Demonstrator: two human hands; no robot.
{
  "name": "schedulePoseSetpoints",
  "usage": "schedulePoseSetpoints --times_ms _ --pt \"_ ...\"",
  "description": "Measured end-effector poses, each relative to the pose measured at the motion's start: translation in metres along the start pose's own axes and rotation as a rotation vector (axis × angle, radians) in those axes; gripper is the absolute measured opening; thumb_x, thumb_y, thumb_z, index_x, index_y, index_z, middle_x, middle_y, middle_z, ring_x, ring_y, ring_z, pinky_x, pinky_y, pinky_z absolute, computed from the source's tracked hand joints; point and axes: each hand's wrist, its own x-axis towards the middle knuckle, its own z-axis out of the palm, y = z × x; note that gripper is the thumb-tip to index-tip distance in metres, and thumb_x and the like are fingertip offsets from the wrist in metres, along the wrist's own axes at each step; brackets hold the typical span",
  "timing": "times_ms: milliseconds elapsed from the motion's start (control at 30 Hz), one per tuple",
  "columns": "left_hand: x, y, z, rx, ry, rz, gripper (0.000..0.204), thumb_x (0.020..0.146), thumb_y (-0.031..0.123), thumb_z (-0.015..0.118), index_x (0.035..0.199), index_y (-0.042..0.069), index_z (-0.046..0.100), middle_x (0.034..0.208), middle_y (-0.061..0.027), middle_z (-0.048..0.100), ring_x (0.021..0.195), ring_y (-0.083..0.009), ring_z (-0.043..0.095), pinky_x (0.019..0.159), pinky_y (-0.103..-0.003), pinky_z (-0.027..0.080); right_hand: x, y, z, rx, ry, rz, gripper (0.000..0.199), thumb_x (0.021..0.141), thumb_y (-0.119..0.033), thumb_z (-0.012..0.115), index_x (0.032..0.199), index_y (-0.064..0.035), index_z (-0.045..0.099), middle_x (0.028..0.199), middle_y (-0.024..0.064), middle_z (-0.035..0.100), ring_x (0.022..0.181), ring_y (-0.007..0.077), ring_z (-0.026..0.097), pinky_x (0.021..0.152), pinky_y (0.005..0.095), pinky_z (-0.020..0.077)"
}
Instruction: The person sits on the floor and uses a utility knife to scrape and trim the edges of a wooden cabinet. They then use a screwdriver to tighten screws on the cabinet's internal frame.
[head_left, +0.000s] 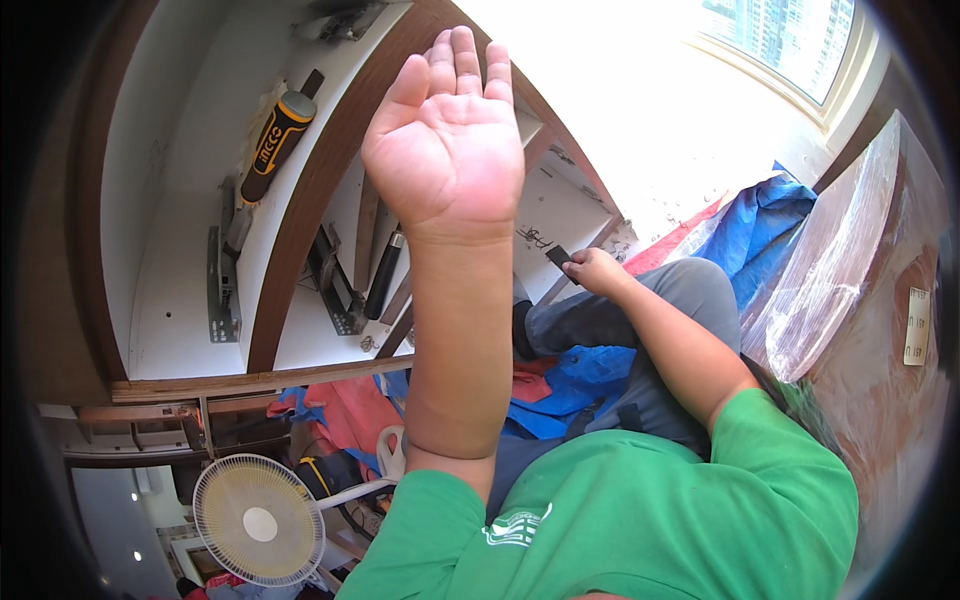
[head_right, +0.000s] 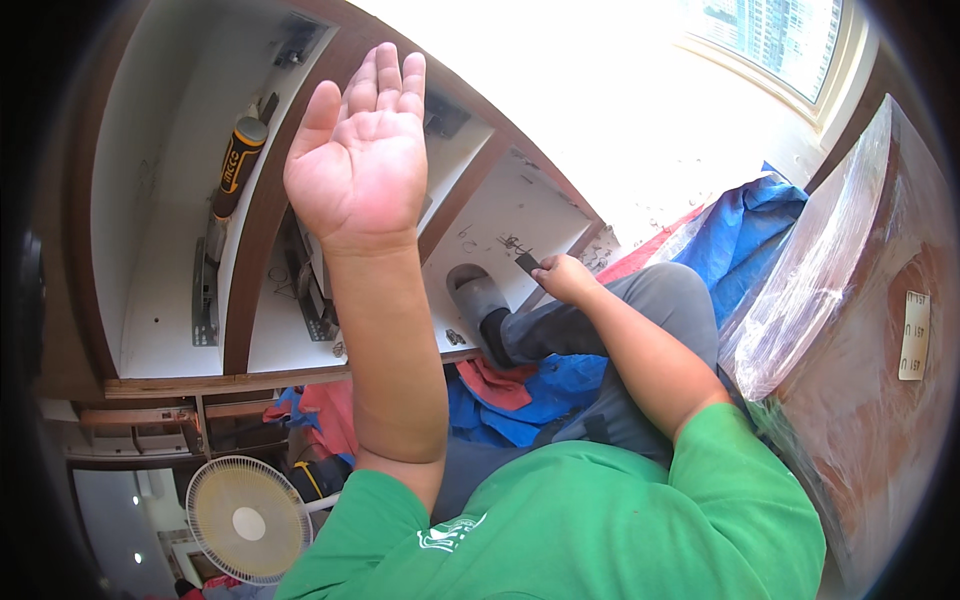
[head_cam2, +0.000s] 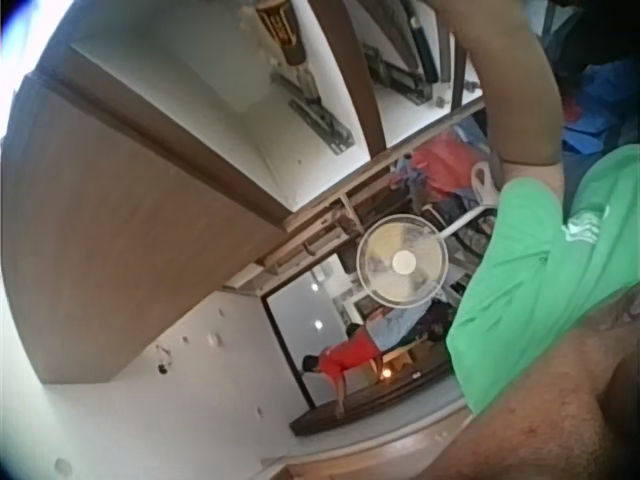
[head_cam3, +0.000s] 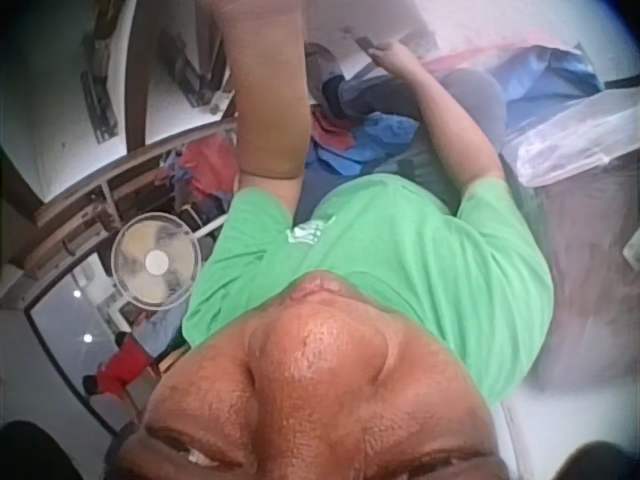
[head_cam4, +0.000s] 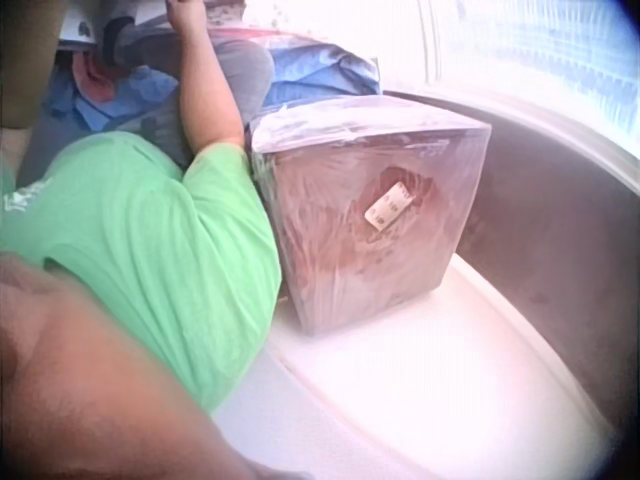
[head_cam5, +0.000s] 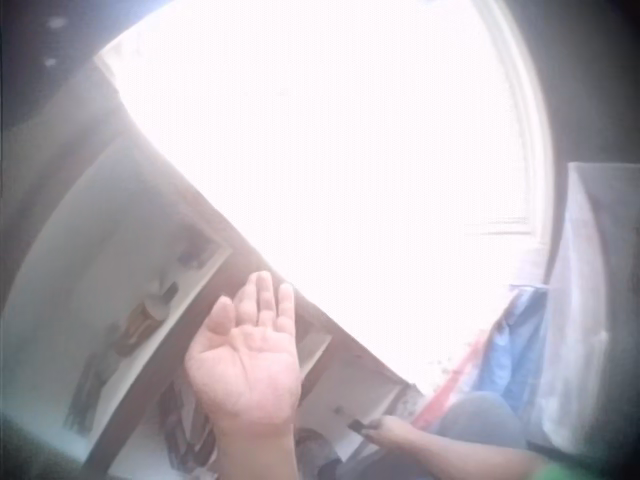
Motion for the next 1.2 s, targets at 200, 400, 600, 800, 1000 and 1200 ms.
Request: schedulePoseSetpoints --times_ms 200,400,600,800,1000,1200 --pt "-0.034 0.056 -0.002 -0.203 0.081 -0.018 0.079 0.096 0.008 0.050 0.152 -0.011 -0.003 0.164 -0.0237 -0.002 0.153 -0.0349 0.002 0.126 -0.050 0.009 -0.002 -0.001 -0.004 0.033 -0.009 0.029 0.034 0.090 -0.035 0.063 0.098 -0.0028 0.072 0.092 0.0241 0.069 0.093 0.0402 0.067 0.084 0.0462 0.0512" --pt "-0.089 0.091 -0.015 -0.025 0.184 0.147 0.075 0.098 0.009 0.049 0.150 -0.015 0.000 0.159 -0.0275 0.014 0.150 -0.0378 0.016 0.126 -0.052 0.012 -0.002 0.000 -0.002 0.063 -0.030 0.042 0.035 0.090 -0.035 0.064 0.100 -0.0027 0.073 0.094 0.0244 0.070 0.095 0.0391 0.067 0.087 0.0443 0.0506" --pt "-0.137 0.126 -0.028 0.086 0.263 0.277 0.064 0.099 0.009 0.047 0.146 -0.018 0.013 0.158 -0.0286 0.020 0.150 -0.0384 0.018 0.126 -0.053 0.014 0.002 0.006 0.003 0.035 0.016 0.020 0.033 0.091 -0.030 0.063 0.097 0.0021 0.071 0.086 0.0228 0.070 0.085 0.0357 0.070 0.080 0.0419 0.0522" --pt "-0.156 0.135 -0.032 0.084 0.386 0.401 0.041 0.098 0.009 0.047 0.132 -0.015 0.042 0.149 -0.0295 0.039 0.147 -0.0392 0.027 0.125 -0.054 0.017 -0.007 -0.009 -0.004 0.337 0.077 0.024 0.025 0.094 -0.023 0.062 0.090 0.0006 0.069 0.075 0.0098 0.068 0.057 0.0129 0.060 0.056 0.0304 0.0483" --pt "-0.139 0.115 -0.036 0.048 0.238 0.326 0.058 0.098 0.006 0.047 0.145 -0.014 0.021 0.160 -0.0265 0.020 0.150 -0.0384 0.018 0.125 -0.055 0.014 -0.047 -0.053 -0.036 0.831 0.158 -0.054 0.021 0.095 -0.012 0.060 0.113 -0.0019 0.061 0.094 0.0087 0.071 0.055 0.0073 0.050 0.050 0.0211 0.0401" --pt "-0.120 0.099 -0.028 -0.014 0.220 0.290 0.044 0.095 0.008 0.052 0.133 -0.012 0.040 0.152 -0.0245 0.036 0.146 -0.0367 0.030 0.123 -0.055 0.021 -0.090 -0.130 -0.056 1.095 0.165 -0.204 0.031 0.097 -0.004 0.049 0.126 0.0031 0.052 0.110 0.0155 0.067 0.069 0.0155 0.062 0.060 0.0269 0.0518"
